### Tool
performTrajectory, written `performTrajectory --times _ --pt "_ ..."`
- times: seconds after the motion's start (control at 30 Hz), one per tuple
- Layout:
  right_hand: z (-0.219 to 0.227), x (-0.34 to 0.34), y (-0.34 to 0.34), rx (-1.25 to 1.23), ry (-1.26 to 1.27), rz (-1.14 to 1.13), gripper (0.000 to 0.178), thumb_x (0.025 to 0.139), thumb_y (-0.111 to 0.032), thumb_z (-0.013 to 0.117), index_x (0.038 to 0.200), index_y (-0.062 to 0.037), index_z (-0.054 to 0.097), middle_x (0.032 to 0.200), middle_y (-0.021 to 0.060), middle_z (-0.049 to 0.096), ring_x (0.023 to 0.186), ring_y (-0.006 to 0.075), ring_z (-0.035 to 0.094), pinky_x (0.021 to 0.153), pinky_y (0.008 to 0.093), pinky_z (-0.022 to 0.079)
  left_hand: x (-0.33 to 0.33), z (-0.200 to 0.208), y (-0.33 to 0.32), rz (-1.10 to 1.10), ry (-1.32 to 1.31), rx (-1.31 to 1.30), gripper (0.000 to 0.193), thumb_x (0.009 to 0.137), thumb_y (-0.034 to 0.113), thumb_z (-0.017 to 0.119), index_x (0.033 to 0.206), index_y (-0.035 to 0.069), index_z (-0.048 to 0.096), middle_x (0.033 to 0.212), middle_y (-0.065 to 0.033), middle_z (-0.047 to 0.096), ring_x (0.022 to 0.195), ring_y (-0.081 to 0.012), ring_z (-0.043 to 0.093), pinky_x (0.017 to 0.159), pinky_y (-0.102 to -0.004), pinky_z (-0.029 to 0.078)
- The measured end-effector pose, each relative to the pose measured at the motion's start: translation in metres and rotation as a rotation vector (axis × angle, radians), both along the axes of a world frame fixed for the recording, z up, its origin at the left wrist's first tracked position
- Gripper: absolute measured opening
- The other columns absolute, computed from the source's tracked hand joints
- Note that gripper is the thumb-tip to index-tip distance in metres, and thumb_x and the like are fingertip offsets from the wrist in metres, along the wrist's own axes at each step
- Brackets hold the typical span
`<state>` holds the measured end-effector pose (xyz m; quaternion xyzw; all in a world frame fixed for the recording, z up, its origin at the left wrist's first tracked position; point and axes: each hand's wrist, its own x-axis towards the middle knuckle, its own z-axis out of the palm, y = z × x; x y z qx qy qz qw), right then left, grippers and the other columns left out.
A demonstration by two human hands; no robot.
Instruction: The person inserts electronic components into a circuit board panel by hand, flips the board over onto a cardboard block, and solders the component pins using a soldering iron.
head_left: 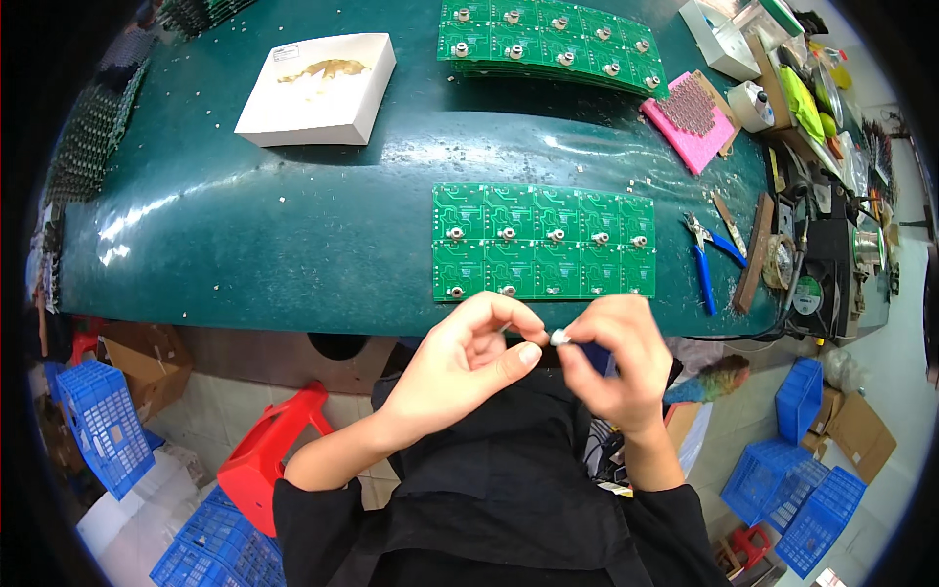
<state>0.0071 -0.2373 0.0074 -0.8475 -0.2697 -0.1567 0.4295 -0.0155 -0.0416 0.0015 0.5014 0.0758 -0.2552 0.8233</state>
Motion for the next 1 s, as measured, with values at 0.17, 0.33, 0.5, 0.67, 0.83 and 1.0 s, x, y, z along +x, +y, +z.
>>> performTrajectory --times 0.17,0.33,0.5,0.67,0.83,1.0 --pt "-0.026 0.017 -0.023 -0.226 0.044 -0.138 0.023 0.068 -0.005 0.075 0.087 -0.0096 0.063 0.088 0.0027 0.06 0.086 0.0223 0.057 0.08 0.0362 0.038 0.003 0.005 0.017 0.1 -0.271 0.223 0.021 0.094 0.006 0.059 0.115 0.001 0.056 0.099 -0.0017 0.057 0.074 -0.0009 0.046 0.068 -0.0161 0.041" --pt "-0.034 0.019 -0.019 -0.246 0.042 -0.113 0.023 0.068 -0.006 0.076 0.088 -0.0103 0.063 0.09 0.0021 0.058 0.088 0.0218 0.056 0.081 0.0364 0.037 0.002 0.005 0.025 0.159 -0.338 0.292 0.015 0.096 0.006 0.057 0.109 -0.001 0.059 0.094 -0.0015 0.058 0.082 -0.0034 0.054 0.072 -0.0171 0.043" --pt "-0.036 0.02 -0.02 -0.235 0.048 -0.112 0.024 0.068 -0.006 0.076 0.088 -0.01 0.063 0.09 0.0024 0.058 0.088 0.0219 0.056 0.081 0.0364 0.037 0.002 0.004 0.033 0.135 -0.316 0.345 0.013 0.095 0.006 0.059 0.106 -0.001 0.06 0.095 -0.0017 0.058 0.081 -0.0039 0.055 0.071 -0.0169 0.044" --pt "-0.034 0.021 -0.019 -0.247 0.056 -0.092 0.023 0.068 -0.005 0.076 0.087 -0.0099 0.063 0.09 0.0022 0.058 0.087 0.0221 0.056 0.081 0.0362 0.037 0.002 0.004 0.033 0.176 -0.314 0.306 0.013 0.095 0.006 0.059 0.106 -0.001 0.06 0.096 -0.0019 0.059 0.082 -0.0046 0.056 0.072 -0.0172 0.045" --pt "-0.034 0.021 -0.019 -0.251 0.05 -0.097 0.023 0.068 -0.006 0.076 0.087 -0.0101 0.063 0.089 0.0021 0.058 0.087 0.0221 0.056 0.081 0.0363 0.037 0.001 0.003 0.034 0.193 -0.32 0.293 0.012 0.095 0.006 0.059 0.105 -0.001 0.06 0.097 -0.0024 0.059 0.084 -0.0057 0.057 0.073 -0.0178 0.046" --pt "-0.029 0.021 -0.017 -0.308 0.034 -0.083 0.023 0.069 -0.007 0.076 0.087 -0.0102 0.063 0.089 0.002 0.057 0.087 0.0216 0.056 0.082 0.0369 0.037 -0.001 -0.001 0.036 0.203 -0.336 0.307 0.012 0.095 0.006 0.059 0.105 -0.001 0.06 0.098 -0.0028 0.059 0.084 -0.006 0.057 0.074 -0.0183 0.046"
